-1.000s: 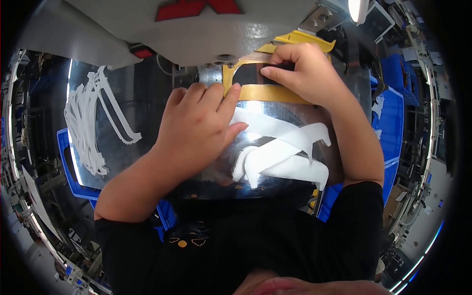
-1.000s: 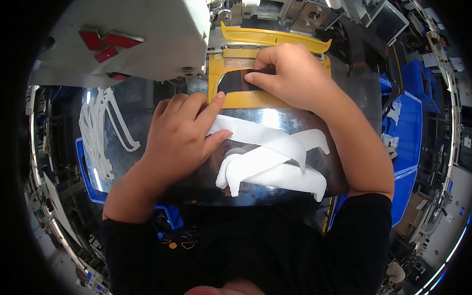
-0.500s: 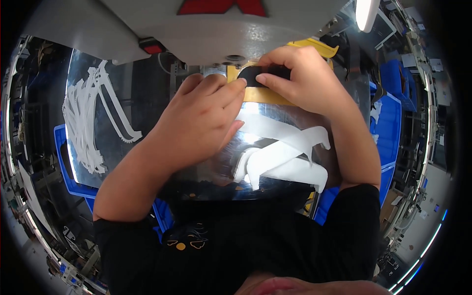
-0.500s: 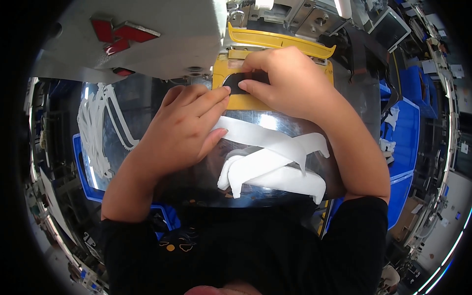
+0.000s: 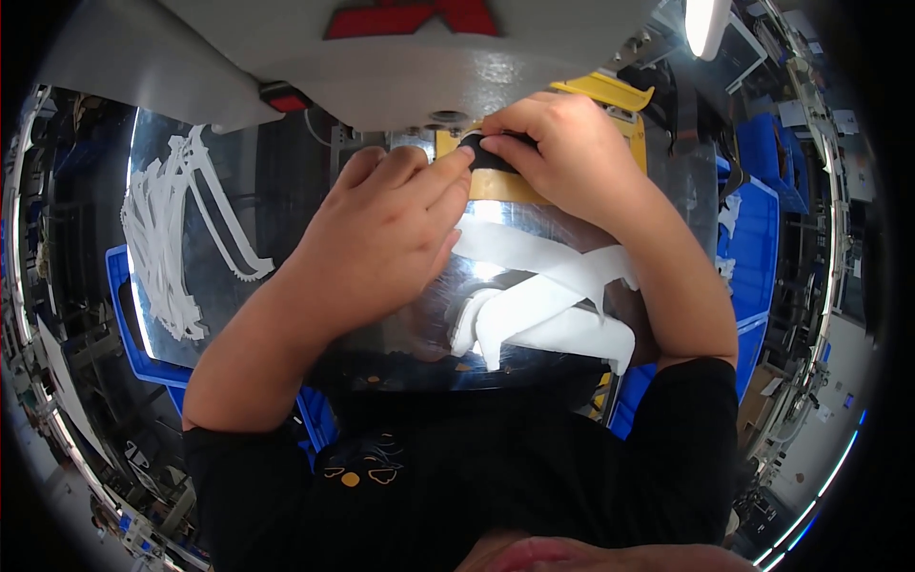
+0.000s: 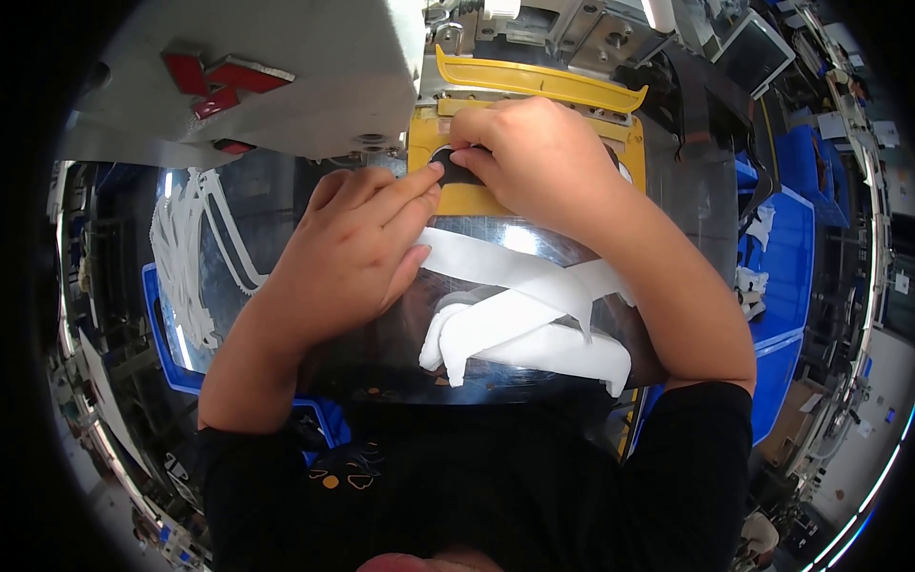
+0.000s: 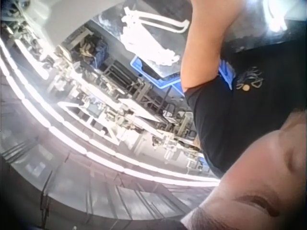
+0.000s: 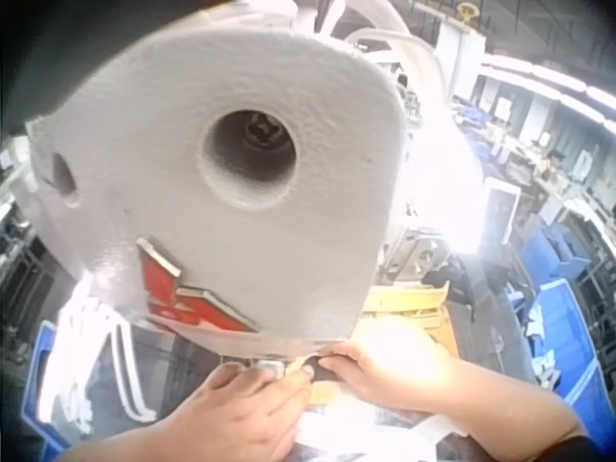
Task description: The recorder uses a sewing machine to attach leather/fabric components together in a workshop environment.
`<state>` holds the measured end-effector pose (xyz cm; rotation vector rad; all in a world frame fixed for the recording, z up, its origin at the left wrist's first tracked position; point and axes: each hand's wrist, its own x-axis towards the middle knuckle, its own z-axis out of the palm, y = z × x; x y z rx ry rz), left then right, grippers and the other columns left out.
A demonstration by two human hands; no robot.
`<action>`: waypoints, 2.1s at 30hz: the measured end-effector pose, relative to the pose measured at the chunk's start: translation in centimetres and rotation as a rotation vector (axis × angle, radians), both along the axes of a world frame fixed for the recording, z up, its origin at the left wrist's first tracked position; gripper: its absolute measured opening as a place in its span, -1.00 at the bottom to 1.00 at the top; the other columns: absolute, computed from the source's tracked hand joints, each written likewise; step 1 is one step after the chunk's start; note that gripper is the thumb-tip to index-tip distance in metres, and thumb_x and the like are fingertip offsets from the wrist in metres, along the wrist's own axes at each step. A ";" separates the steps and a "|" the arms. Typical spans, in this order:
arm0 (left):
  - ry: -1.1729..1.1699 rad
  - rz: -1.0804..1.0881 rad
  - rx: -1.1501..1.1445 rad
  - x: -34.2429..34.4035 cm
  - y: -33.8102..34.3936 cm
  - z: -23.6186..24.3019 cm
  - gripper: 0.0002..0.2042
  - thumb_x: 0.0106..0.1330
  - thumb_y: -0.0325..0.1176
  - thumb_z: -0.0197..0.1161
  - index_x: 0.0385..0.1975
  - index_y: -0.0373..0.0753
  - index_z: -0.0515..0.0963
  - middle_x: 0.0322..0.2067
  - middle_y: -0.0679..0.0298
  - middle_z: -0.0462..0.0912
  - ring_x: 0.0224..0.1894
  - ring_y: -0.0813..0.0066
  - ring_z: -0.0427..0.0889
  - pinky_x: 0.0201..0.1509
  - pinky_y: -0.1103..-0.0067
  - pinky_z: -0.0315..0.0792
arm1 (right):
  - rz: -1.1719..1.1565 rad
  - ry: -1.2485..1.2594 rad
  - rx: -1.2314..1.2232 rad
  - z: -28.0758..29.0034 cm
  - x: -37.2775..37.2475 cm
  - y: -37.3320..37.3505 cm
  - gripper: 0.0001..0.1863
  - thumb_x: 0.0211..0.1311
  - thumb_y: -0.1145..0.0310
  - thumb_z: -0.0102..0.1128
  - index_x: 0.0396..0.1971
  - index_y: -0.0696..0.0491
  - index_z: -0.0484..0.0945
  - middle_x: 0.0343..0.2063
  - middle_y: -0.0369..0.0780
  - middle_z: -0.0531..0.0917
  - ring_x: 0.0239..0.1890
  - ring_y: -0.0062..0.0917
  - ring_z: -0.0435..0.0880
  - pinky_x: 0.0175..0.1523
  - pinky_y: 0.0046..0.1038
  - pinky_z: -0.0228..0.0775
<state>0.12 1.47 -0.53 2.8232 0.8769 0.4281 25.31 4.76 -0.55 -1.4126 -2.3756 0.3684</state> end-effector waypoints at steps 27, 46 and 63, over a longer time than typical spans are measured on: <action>0.140 0.125 0.035 1.2 -0.6 -0.2 -0.44 0.40 -0.16 0.37 0.37 -0.22 0.58 0.40 0.29 0.59 0.26 0.24 0.51 0.42 0.28 0.34 | -0.384 0.127 -0.472 1.5 11.0 -3.2 -0.59 0.38 0.13 0.53 -0.44 0.20 0.74 -0.61 -0.15 0.66 -0.57 -0.56 0.57 -0.38 -0.40 0.46; 0.253 0.141 0.034 1.5 -0.2 0.7 -0.42 0.40 -0.15 0.37 0.41 -0.21 0.59 0.45 0.32 0.58 0.26 0.23 0.54 0.45 0.22 0.30 | -0.535 -0.053 -0.506 3.1 9.5 -3.4 -0.60 0.39 0.02 0.50 -0.35 0.11 0.85 -0.53 -0.12 0.75 -0.45 -0.38 0.77 -0.23 -0.30 0.59; 0.253 0.131 0.021 1.0 -0.1 0.6 -0.37 0.40 -0.06 0.37 0.44 -0.19 0.55 0.48 0.34 0.55 0.27 0.21 0.52 0.45 0.23 0.30 | -0.487 -0.151 -0.406 4.1 11.4 -6.1 -0.76 0.25 0.29 0.55 -0.44 0.12 0.70 -0.49 -0.18 0.73 -0.41 -0.28 0.74 -0.22 -0.33 0.59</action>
